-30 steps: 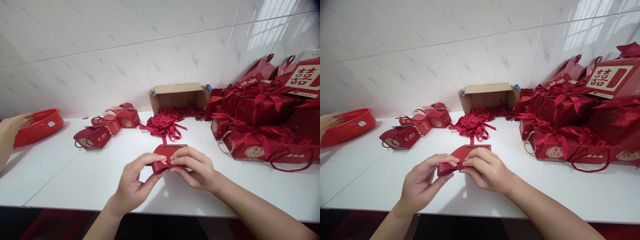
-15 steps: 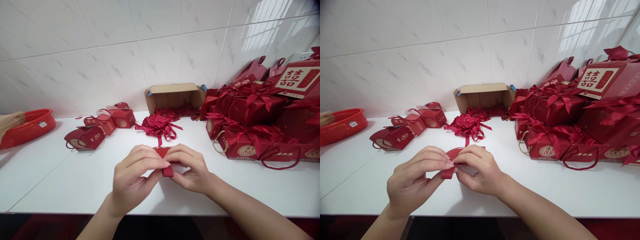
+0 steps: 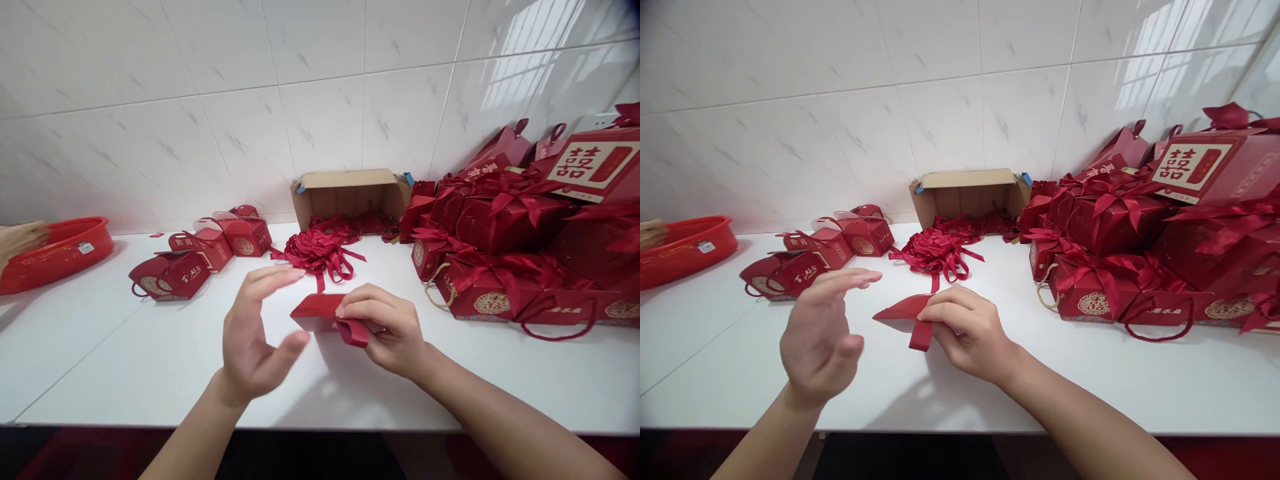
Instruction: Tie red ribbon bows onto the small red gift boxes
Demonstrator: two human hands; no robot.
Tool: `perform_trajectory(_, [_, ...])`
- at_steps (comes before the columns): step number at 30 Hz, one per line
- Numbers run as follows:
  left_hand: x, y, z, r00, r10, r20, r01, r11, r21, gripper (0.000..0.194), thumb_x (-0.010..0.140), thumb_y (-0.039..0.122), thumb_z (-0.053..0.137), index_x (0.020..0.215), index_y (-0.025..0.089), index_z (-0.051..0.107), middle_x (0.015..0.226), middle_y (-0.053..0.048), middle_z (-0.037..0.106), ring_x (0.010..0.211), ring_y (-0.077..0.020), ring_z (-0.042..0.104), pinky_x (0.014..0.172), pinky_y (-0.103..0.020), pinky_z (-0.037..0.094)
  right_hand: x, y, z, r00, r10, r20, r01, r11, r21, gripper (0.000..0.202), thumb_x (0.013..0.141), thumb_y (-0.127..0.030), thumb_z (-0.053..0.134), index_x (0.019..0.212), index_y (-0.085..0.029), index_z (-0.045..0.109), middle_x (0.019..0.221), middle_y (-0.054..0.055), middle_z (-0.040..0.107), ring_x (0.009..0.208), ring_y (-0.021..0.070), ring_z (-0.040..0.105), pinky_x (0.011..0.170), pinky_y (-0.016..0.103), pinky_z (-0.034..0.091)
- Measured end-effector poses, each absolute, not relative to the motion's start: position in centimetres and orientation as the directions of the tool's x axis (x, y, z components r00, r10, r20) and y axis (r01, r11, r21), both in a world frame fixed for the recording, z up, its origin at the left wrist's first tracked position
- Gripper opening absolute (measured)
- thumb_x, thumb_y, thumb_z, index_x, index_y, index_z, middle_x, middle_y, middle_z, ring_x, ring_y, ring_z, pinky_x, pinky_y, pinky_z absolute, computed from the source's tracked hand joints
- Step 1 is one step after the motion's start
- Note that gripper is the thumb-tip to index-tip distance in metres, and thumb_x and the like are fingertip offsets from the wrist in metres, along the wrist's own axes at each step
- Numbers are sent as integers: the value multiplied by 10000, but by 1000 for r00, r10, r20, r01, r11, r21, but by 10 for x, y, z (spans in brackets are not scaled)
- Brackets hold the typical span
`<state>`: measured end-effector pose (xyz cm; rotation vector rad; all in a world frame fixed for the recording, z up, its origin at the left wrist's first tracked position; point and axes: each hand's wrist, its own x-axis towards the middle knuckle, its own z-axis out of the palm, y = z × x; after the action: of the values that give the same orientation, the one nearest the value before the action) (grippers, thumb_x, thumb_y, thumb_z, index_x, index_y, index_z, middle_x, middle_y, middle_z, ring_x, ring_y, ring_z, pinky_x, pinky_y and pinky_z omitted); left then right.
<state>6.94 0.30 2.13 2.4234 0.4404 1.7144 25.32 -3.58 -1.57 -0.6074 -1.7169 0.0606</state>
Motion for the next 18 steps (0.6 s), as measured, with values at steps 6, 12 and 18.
perform_trajectory(6, [62, 50, -13, 501, 576, 646, 118, -785, 608, 495, 807, 481, 536, 1206, 196, 475, 1180, -136, 539, 1088, -260, 515, 851, -365, 430, 262, -33, -15, 78, 500, 863, 351, 796, -493, 186, 749, -63, 601, 841, -213, 662, 787, 38, 668, 729, 162, 622, 638, 291, 525])
perform_trajectory(12, [68, 59, -54, 688, 640, 341, 33, -497, 867, 644, 675, 452, 701, 1215, 203, 456, 1208, -115, 538, 1109, -278, 498, 930, -381, 402, 271, -20, -18, 392, 721, 572, 121, 576, -808, 85, 706, -246, 712, 757, -211, 654, 731, 4, 659, 665, 148, 605, 588, 263, 502])
perform_trajectory(18, [76, 53, -59, 690, 687, 228, -72, -249, 966, 484, 690, 354, 706, 1094, 167, 517, 1102, -103, 589, 989, -251, 558, 840, -357, 454, 276, -5, -23, 414, 848, 331, -127, 413, -902, 252, 654, -373, 745, 813, -213, 633, 768, 11, 671, 707, 187, 629, 642, 321, 530])
